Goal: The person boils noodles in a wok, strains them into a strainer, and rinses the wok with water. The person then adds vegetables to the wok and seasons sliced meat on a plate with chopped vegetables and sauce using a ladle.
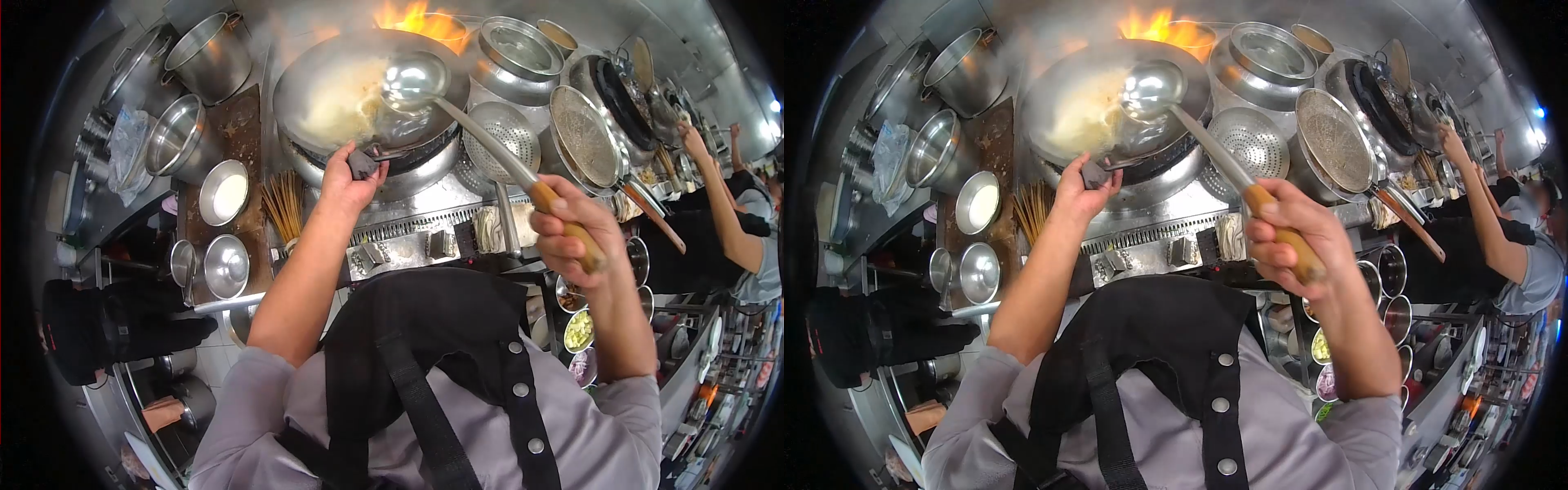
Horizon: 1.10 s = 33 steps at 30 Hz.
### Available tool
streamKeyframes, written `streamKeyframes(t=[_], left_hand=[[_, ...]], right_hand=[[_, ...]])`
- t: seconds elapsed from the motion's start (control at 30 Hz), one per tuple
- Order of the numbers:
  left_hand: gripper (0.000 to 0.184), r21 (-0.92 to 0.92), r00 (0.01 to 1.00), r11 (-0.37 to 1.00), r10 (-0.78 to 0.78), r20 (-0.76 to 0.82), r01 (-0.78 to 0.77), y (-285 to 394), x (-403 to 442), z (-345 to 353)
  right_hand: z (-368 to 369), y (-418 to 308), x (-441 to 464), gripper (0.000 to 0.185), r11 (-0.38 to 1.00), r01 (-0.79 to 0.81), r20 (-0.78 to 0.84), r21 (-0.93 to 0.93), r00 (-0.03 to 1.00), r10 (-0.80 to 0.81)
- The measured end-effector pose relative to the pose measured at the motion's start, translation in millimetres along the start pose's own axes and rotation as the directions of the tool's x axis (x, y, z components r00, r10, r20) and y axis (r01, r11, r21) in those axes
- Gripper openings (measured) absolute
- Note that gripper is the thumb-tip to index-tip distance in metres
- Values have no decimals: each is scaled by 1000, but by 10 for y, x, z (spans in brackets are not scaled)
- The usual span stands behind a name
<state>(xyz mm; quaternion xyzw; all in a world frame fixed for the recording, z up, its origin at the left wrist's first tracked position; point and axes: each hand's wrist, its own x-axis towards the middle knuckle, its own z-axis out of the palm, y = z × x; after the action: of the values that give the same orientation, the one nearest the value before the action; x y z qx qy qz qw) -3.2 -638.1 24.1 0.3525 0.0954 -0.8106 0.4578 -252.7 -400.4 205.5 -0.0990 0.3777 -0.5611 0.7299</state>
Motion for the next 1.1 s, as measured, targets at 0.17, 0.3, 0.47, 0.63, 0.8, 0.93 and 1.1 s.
streamKeyframes(t=[0.17, 0.3, 0.47, 0.63, 0.8, 0.93, 1.1], left_hand=[[27, 125, 999, 991, 51, 13, -52, 15, 132, -93], [29, 132, 974, 966, 225, -16, -221, -200, -51, 18], [33, 75, 996, 993, 88, -6, -87, -115, -4, 59], [29, 119, 993, 987, -114, 26, 110, 103, 342, -88], [11, 274, 999, 962, -18, 50, 4, -53, 152, -177], [11, 284, 990, 948, 134, 46, -142, -394, -197, -265], [6, 323, 976, 924, 173, 128, -206, -620, -602, -308]], right_hand=[[-536, 750, 612, 63, 716, 324, 78, -618, 932, -354], [-1415, 859, 510, 71, 166, 166, 5, -972, 722, -692], [-1877, 537, 126, 76, -224, -93, 102, -970, 681, -725], [-1951, 702, -148, 76, -152, -104, 34, -983, 708, -705], [-1806, 947, -283, 67, 713, 136, -267, -688, 866, -423], [-1518, 833, -378, 64, 729, 190, -188, -657, 896, -403], [-1288, 717, -372, 68, 735, 128, -59, -666, 973, -223]])
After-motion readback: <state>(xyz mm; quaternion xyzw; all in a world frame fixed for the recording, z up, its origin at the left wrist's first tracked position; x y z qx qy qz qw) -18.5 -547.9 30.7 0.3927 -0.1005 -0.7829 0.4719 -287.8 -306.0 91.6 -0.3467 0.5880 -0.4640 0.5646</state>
